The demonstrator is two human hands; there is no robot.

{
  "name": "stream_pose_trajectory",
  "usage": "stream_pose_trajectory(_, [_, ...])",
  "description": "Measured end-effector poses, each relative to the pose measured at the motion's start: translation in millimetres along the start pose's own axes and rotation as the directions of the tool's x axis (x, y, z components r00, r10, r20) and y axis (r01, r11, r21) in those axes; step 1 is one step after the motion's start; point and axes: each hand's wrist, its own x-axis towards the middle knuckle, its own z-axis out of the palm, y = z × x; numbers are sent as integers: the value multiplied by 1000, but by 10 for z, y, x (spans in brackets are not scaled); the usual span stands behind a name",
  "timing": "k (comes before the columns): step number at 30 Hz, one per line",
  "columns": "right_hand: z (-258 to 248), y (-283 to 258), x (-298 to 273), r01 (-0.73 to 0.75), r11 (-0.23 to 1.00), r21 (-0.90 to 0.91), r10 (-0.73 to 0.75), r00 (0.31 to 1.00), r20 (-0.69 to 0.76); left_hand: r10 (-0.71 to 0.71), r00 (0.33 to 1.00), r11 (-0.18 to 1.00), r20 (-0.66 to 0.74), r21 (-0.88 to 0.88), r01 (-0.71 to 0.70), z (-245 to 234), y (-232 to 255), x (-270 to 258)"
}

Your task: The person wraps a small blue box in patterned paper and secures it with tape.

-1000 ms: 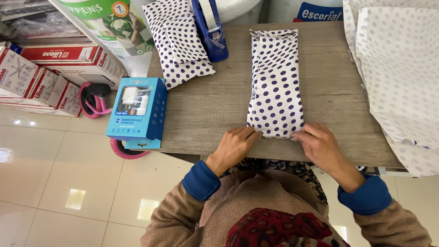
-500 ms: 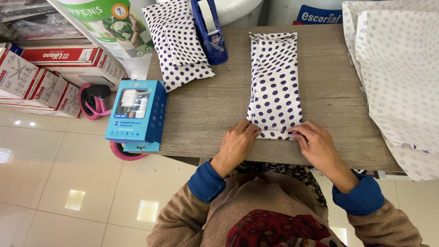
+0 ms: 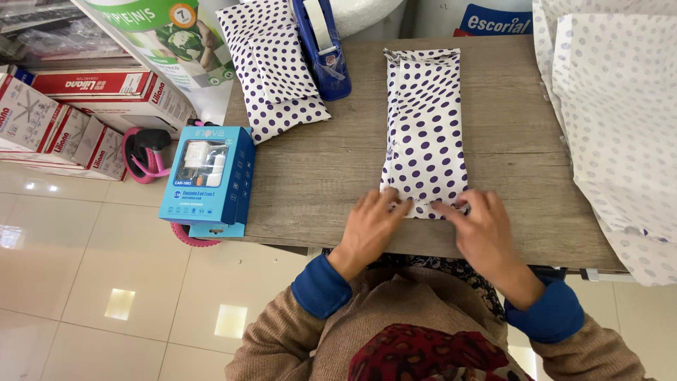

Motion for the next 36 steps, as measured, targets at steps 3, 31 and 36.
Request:
stream_pose_trajectory(3, [58, -77, -47, 187, 952, -243, -204, 978, -47, 266, 962, 956, -64, 144, -255, 0, 108, 31])
stream_pose_trajectory(31, [-26, -604, 45, -10, 924, -382, 27, 999, 40, -45, 997, 962, 57, 272, 28, 47, 525, -135])
stream_pose_trajectory(36, [281, -389, -157, 4, 876, -483, -35, 998, -55, -40, 998, 945, 45, 325, 23, 176, 517, -205])
